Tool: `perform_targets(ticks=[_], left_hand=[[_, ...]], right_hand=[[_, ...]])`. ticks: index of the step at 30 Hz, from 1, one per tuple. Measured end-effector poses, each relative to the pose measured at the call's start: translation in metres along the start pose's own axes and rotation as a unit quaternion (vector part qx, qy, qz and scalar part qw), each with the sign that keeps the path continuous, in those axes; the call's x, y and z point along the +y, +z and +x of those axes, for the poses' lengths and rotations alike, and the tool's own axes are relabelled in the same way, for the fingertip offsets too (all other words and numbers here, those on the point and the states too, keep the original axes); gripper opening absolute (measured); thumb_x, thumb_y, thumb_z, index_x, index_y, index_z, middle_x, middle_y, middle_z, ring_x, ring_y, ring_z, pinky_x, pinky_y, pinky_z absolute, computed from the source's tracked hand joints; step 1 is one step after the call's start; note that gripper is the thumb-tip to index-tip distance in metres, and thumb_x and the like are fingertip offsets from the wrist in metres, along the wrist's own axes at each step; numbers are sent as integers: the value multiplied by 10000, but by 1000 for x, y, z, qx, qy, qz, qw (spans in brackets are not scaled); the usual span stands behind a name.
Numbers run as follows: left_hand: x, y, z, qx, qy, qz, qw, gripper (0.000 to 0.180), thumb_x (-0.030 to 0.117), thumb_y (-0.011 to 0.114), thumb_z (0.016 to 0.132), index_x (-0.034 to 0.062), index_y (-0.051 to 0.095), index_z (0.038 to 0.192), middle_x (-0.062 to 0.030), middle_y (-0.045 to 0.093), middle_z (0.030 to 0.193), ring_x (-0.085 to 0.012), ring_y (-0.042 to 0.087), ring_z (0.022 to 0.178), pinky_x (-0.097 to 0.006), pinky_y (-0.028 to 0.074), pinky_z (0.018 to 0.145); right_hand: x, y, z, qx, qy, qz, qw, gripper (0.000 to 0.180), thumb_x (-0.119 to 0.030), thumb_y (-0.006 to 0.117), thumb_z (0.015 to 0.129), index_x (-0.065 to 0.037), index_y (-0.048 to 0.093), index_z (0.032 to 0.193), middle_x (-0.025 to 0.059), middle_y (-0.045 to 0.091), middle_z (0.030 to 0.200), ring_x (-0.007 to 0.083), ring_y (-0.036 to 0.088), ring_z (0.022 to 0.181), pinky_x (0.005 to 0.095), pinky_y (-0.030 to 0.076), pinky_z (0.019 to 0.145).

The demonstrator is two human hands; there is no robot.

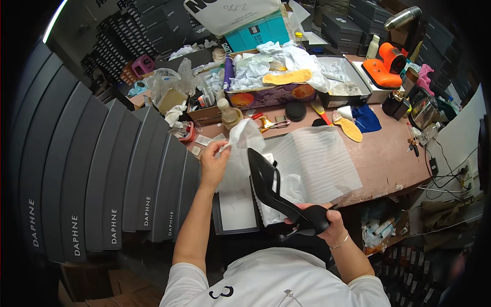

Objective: Pack high-heeled shoes into a box with protective tissue paper.

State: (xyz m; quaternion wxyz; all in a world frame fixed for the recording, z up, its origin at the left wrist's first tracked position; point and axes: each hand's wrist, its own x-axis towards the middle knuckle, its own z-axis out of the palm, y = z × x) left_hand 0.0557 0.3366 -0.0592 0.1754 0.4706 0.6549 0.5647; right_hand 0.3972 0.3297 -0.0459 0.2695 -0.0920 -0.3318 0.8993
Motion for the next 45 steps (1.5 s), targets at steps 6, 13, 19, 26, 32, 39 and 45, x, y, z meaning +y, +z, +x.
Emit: perform_targets(ticks=[6,13,19,26,32,39,45], left_hand=[[94,-16,-55,-115,245,-25,962,261,-81,615,733,30,595,968,-107,633,945,-237,622,909,-303,483,801],[61,-11,-56,55,104,135,984,110,4,628,800,-2,576,896,-81,558,814,-182,552,746,-290,454,694],[77,21,-62,-23,102,87,991,167,33,708,752,7,572,845,-90,549,787,-185,511,675,-288,427,628],[120,21,-104,-65,256,92,960,218,1,742,664,36,602,827,-88,585,840,-247,582,742,-326,473,628],[113,79,-167,-290,378,-120,871,282,9,744,627,15,635,887,-111,595,932,-272,601,792,-364,501,657],[61,32,-196,-113,39,-122,985,815,432,724,805,33,331,1397,-159,450,1325,-295,409,1274,-390,306,1071],[41,39,-156,-47,-348,-503,790,667,152,702,836,58,351,1395,-117,452,1333,-243,449,1221,-384,374,1034]], right_hand=[[16,37,55,148,-6,146,978,609,-445,546,874,35,492,1245,242,539,1241,411,536,1160,474,520,928],[48,-14,15,176,5,374,911,536,-439,549,883,-29,529,1227,219,540,1250,437,542,1135,378,609,766],[60,-22,1,146,2,405,903,516,-486,524,885,-75,574,1192,190,590,1186,426,605,1034,356,617,714],[49,1,5,131,-27,290,948,544,-407,566,890,-19,493,1265,184,551,1243,357,534,1162,462,485,975],[51,14,47,115,-183,-362,907,494,-205,582,912,-28,415,1341,132,478,1345,244,459,1246,403,359,1082],[28,25,33,28,-243,-827,507,504,-158,559,925,-28,383,1379,126,443,1381,234,449,1258,378,356,1076],[123,-6,36,30,-153,-689,708,517,-119,539,937,-28,355,1412,121,413,1413,224,440,1269,356,354,1072]])
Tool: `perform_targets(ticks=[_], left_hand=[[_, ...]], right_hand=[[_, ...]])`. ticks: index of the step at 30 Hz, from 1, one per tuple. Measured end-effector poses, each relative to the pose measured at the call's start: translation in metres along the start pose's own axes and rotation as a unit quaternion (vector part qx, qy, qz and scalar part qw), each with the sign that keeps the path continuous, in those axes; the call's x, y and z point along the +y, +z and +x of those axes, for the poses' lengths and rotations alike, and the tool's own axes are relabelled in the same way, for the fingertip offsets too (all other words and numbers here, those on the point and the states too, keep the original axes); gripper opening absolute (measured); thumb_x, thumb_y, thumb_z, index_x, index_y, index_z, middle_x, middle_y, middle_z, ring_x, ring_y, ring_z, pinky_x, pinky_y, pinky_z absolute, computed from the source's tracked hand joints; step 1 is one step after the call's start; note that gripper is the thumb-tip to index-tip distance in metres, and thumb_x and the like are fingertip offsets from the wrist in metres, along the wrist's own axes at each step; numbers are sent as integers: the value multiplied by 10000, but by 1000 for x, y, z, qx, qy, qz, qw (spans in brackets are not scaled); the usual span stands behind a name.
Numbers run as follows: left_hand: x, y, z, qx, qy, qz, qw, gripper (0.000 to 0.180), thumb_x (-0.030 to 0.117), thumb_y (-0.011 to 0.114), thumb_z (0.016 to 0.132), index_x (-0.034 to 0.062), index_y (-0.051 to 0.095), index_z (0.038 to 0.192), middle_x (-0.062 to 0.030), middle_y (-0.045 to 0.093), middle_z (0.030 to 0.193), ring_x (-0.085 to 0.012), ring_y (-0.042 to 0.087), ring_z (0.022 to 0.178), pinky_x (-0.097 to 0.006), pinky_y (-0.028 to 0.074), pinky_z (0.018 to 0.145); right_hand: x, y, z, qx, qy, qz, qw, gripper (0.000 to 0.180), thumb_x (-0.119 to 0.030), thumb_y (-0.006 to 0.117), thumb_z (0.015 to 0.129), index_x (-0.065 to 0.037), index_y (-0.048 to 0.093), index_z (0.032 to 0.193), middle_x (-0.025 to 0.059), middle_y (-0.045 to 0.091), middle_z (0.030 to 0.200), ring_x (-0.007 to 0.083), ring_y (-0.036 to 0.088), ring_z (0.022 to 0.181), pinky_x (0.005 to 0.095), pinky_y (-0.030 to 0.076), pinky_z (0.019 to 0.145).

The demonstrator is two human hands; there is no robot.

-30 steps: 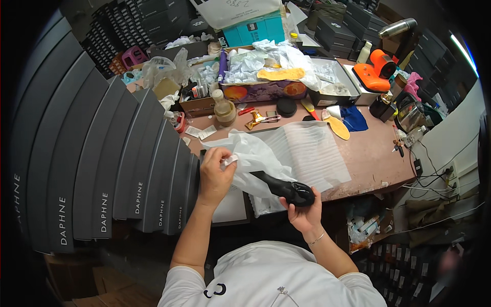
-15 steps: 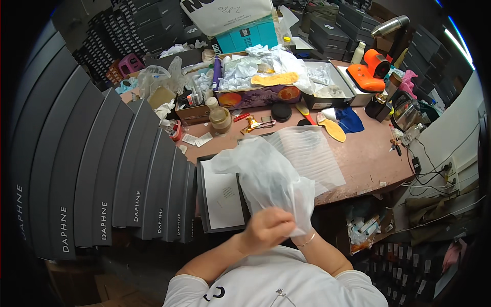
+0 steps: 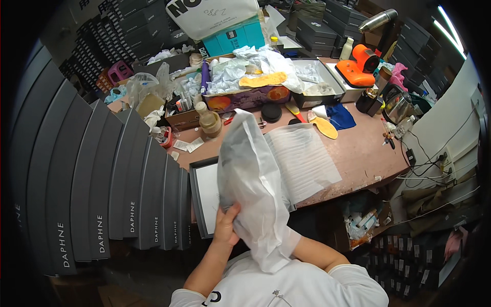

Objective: Pack high-heeled shoes into a box with protective tissue paper.

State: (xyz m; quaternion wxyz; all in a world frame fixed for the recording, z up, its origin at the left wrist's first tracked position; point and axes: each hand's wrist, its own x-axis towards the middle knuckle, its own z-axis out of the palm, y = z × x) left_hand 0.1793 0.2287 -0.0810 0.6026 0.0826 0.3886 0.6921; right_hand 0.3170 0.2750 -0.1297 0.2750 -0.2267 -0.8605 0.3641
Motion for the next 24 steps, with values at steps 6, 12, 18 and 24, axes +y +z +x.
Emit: perform_targets(ticks=[6,12,18,24], left_hand=[[102,-44,-21,-41,154,394,905,673,-96,661,708,28,438,1331,-89,577,1162,-193,562,1067,-320,427,953],[53,21,45,-133,48,269,953,524,-30,619,802,22,474,1303,-66,604,1111,-154,575,1020,-258,462,878],[-88,45,31,-104,-39,96,989,365,255,432,982,66,454,1294,-130,529,1249,-241,554,1119,-360,448,961],[-47,60,13,-174,320,588,723,300,219,617,887,-35,598,1047,-180,556,1119,-332,526,1055,-393,421,931]], right_hand=[[27,-76,-29,-190,234,613,731,640,-163,591,920,2,275,1451,141,346,1465,232,388,1319,374,365,1056],[-15,-89,-20,-86,188,374,904,746,-195,696,836,7,291,1429,137,419,1384,213,429,1250,363,402,1002],[11,-87,-10,200,233,400,864,667,-287,631,881,-25,315,1407,115,463,1304,192,473,1153,342,410,978],[10,-108,-29,219,289,574,734,633,-236,607,848,-45,334,1387,137,514,1261,220,536,1140,350,446,970]])
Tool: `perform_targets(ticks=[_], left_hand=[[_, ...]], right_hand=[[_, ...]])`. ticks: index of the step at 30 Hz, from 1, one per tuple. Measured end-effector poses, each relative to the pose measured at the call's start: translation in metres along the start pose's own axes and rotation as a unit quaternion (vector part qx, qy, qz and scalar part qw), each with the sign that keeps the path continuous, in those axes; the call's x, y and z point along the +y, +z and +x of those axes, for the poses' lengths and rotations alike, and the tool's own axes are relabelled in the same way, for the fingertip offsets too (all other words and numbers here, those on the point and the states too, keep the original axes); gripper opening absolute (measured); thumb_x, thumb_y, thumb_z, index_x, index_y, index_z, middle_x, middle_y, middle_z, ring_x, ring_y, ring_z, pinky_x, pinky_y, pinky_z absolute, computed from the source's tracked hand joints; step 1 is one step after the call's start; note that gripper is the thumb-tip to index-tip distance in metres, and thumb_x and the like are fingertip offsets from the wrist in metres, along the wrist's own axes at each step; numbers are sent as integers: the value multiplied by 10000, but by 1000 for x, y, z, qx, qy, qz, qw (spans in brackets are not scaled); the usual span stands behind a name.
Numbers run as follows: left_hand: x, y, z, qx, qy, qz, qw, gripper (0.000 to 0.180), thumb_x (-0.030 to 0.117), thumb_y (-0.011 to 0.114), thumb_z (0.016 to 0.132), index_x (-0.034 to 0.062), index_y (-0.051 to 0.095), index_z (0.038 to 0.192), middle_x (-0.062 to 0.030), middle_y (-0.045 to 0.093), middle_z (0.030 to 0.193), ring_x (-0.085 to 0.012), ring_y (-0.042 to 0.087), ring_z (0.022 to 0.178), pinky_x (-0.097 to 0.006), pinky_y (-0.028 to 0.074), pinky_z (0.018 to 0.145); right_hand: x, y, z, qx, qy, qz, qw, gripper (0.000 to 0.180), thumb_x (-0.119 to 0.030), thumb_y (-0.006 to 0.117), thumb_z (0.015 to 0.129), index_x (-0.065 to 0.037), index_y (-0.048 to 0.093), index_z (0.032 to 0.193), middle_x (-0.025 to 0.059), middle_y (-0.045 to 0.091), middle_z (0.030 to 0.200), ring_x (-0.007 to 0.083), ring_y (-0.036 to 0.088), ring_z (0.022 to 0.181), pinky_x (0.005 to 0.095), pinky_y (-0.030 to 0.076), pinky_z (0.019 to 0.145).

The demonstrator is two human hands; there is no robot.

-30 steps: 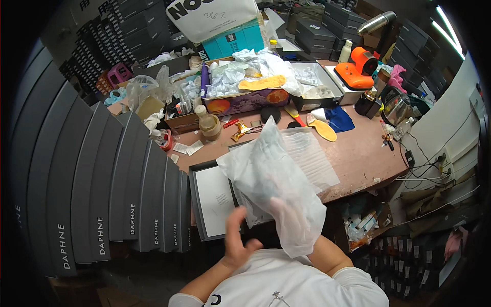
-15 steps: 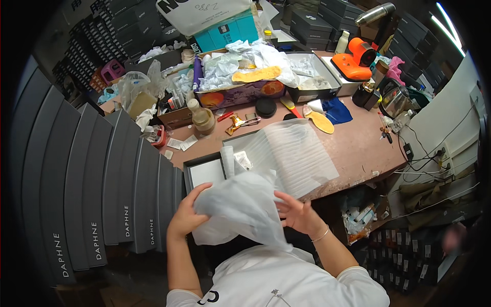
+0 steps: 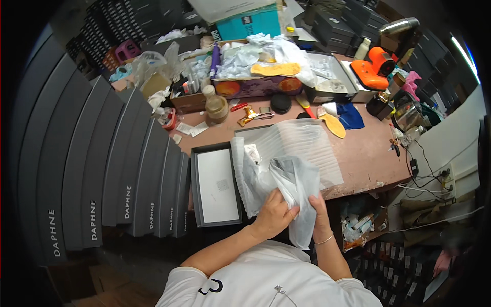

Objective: Pack high-heeled shoes into a box with protective tissue paper.

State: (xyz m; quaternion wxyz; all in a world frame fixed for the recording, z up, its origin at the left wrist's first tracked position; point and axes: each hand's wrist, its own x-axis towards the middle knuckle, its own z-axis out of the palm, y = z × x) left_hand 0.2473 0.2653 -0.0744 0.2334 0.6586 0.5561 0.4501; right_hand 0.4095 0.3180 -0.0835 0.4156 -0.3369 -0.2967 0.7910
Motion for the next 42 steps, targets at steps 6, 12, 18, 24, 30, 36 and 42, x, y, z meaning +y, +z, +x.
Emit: perform_targets(ticks=[6,12,18,24,30,36,42], left_hand=[[-55,-18,-106,30,-515,-433,739,418,397,444,991,1,575,1022,-107,580,959,-207,586,910,-341,510,784],[-57,-2,-98,143,-597,-458,643,514,525,511,928,21,542,1023,-88,582,875,-197,587,807,-315,488,710],[-74,-7,-80,132,-455,-364,802,236,266,562,945,55,564,841,-39,592,730,-125,568,637,-244,470,573],[-51,-6,-75,154,-149,-82,973,146,120,572,931,-6,581,860,-85,615,977,-162,608,785,-275,522,672],[-89,-36,-67,178,-547,-451,682,368,341,485,984,27,539,1170,-56,577,844,-124,560,671,-246,487,589],[-130,-17,-40,185,-440,-345,808,208,184,618,918,-13,675,947,-2,623,772,-85,551,610,-216,460,577],[-72,-6,-44,189,-70,79,976,102,30,674,799,12,664,899,-189,616,1161,-344,584,1099,-360,478,898]], right_hand=[[-18,-21,17,20,-81,-150,985,696,-151,667,790,-22,345,1393,130,501,1276,202,501,1153,340,403,993],[2,-11,35,-28,-45,-200,978,751,-172,688,787,-6,312,1416,125,486,1284,199,453,1186,334,351,1019],[11,-22,31,-27,-19,-222,974,752,-172,677,795,-7,297,1423,132,483,1291,198,467,1178,340,402,980],[23,-45,29,22,-4,-84,996,728,-213,657,807,-49,300,1420,112,488,1264,195,494,1134,338,434,945],[11,-55,17,20,-15,-27,999,707,-296,637,789,-69,340,1388,104,508,1231,209,533,1099,344,457,922],[3,-84,6,61,-4,78,995,778,-357,648,771,-39,330,1405,124,494,1289,240,533,1133,362,459,937],[-2,-87,8,50,-42,48,997,779,-359,642,774,-18,327,1399,139,505,1284,255,552,1123,372,481,926]])
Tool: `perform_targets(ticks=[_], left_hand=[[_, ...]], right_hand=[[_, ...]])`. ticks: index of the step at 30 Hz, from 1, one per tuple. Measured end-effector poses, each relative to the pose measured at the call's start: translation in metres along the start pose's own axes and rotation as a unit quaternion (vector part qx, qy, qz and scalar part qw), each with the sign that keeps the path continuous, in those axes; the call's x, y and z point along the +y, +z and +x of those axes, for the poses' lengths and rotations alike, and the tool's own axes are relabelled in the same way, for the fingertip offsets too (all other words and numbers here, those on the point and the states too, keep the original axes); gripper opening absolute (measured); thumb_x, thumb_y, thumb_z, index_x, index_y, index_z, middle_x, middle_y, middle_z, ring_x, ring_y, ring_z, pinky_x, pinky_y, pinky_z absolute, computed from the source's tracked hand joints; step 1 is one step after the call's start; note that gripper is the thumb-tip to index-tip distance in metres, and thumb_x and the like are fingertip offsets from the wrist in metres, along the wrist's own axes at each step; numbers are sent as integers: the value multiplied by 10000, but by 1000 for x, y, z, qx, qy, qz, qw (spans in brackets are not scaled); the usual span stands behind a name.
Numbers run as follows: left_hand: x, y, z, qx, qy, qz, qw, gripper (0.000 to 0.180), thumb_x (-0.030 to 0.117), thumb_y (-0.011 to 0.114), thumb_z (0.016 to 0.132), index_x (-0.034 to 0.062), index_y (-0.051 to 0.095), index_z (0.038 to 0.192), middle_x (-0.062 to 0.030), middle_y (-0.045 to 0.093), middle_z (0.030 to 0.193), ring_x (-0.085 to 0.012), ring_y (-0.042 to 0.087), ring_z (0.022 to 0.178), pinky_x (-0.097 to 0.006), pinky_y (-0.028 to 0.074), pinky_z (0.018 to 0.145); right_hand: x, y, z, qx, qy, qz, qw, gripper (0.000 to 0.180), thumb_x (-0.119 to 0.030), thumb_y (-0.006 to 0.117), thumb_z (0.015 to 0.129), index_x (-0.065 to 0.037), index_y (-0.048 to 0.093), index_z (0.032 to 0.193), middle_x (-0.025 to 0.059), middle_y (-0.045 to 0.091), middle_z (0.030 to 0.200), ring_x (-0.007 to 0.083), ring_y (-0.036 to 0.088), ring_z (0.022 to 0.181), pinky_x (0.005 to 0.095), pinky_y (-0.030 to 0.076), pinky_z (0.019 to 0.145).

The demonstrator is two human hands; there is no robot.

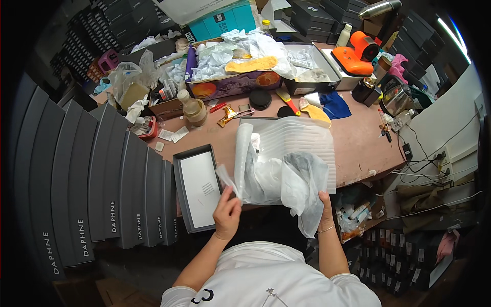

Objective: Pack high-heeled shoes into a box with protective tissue paper.

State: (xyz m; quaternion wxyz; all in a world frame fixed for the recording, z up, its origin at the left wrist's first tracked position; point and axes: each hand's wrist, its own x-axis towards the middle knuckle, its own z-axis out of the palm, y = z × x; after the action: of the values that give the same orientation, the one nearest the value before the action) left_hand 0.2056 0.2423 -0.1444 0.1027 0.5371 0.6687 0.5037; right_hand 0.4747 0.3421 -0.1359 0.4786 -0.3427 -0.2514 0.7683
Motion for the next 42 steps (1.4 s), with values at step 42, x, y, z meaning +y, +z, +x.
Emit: perform_targets(ticks=[42], left_hand=[[8,3,46,-202,30,-83,975,492,226,511,933,-39,441,1342,-240,369,1434,-382,274,1380,-497,198,1124]], right_hand=[[-52,-32,-40,-133,-49,170,975,881,-424,635,715,-2,308,1416,212,499,1316,345,580,1107,478,522,899]])
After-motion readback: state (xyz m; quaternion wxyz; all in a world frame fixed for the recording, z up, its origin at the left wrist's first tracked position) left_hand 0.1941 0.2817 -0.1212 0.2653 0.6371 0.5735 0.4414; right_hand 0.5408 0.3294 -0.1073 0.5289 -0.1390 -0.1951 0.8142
